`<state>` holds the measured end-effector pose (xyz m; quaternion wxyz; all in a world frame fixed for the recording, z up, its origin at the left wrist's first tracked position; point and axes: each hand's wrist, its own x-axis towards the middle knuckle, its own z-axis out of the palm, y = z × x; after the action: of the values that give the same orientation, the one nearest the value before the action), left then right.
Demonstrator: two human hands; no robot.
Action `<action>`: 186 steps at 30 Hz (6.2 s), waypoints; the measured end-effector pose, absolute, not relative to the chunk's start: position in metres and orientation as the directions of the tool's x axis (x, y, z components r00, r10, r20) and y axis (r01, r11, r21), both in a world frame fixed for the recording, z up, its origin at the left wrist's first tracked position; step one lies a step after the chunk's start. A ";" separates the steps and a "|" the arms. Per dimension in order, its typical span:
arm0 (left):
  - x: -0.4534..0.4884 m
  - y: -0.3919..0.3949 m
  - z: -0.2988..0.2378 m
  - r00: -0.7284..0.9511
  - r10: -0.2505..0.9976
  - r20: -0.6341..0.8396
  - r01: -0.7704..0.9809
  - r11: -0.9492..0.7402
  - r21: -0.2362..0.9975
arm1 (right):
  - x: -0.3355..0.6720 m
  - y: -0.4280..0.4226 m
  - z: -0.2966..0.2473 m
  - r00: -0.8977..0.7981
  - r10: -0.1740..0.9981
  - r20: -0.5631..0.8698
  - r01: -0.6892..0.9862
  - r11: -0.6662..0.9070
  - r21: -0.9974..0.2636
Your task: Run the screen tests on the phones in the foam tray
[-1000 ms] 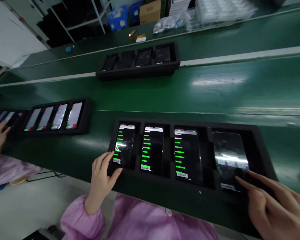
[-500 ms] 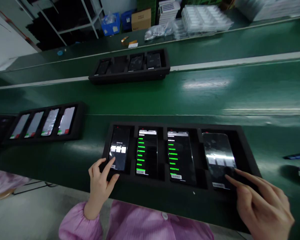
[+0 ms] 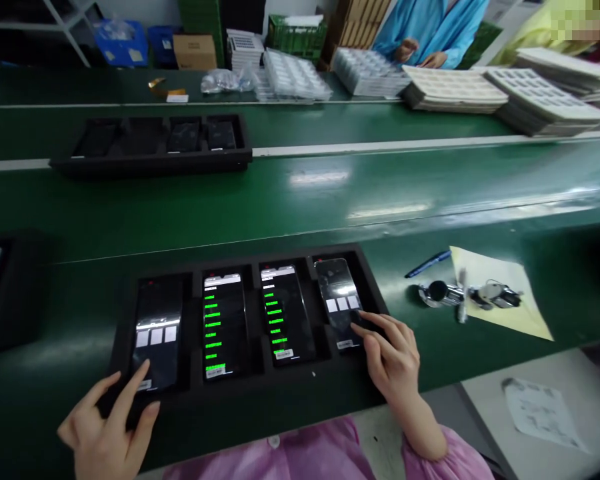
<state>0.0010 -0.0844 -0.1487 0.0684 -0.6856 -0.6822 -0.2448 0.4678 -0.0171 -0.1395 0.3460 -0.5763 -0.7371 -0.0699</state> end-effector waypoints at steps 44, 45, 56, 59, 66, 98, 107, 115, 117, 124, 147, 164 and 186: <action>0.062 -0.045 -0.103 0.155 0.924 0.349 0.957 -0.228 0.181 | 0.399 -0.001 -0.114 -0.502 0.737 0.453 0.772 0.618 -0.151; 0.069 -0.042 -0.103 0.174 0.926 0.336 0.954 -0.243 0.174 | 0.400 -0.001 -0.115 -0.497 0.737 0.458 0.771 0.617 -0.155; 0.082 -0.049 -0.106 0.169 0.904 0.393 0.938 -0.270 0.218 | 0.397 -0.002 -0.123 -0.457 0.717 0.526 0.770 0.615 -0.170; 0.083 -0.052 -0.108 0.169 0.901 0.399 0.944 -0.264 0.198 | 0.396 -0.001 -0.123 -0.458 0.714 0.530 0.770 0.616 -0.164; 0.085 -0.049 -0.108 0.138 0.894 0.426 0.951 -0.240 0.195 | 0.397 0.001 -0.129 -0.448 0.687 0.572 0.751 0.636 -0.177; 0.074 -0.051 -0.120 0.332 0.855 0.398 0.928 -0.371 0.024 | 0.388 -0.007 -0.114 -0.347 0.802 0.487 0.808 0.519 -0.279; 0.073 -0.052 -0.123 0.327 0.849 0.416 0.928 -0.372 0.030 | 0.372 0.007 -0.105 -0.368 0.803 0.469 0.811 0.524 -0.259; 0.072 -0.052 -0.124 0.330 0.854 0.402 0.929 -0.369 0.022 | 0.375 0.009 -0.092 -0.341 0.770 0.539 0.802 0.537 -0.261; 0.072 -0.052 -0.124 0.330 0.855 0.401 0.929 -0.369 0.021 | 0.393 0.003 -0.087 -0.300 0.760 0.577 0.807 0.525 -0.271; 0.072 -0.053 -0.122 0.308 0.870 0.386 0.931 -0.359 0.067 | 0.455 -0.010 -0.100 -0.078 0.822 0.564 0.877 0.326 -0.354; 0.045 -0.056 -0.106 0.104 0.903 0.418 0.972 -0.181 0.149 | 0.399 -0.008 -0.107 -0.427 0.762 0.486 0.746 0.601 -0.287; 0.006 -0.082 -0.113 -0.111 0.944 0.312 0.988 0.071 0.137 | 0.403 -0.002 -0.138 -0.464 0.690 0.555 0.703 0.668 -0.243; 0.092 -0.062 -0.096 0.192 0.912 0.363 0.961 -0.250 0.120 | 0.396 -0.002 -0.123 -0.507 0.669 0.544 0.710 0.682 -0.176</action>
<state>0.0921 -0.0617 -0.0963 0.0669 -0.7690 -0.6088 -0.1830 0.3956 -0.0025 -0.1230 0.2974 -0.3975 -0.8674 -0.0347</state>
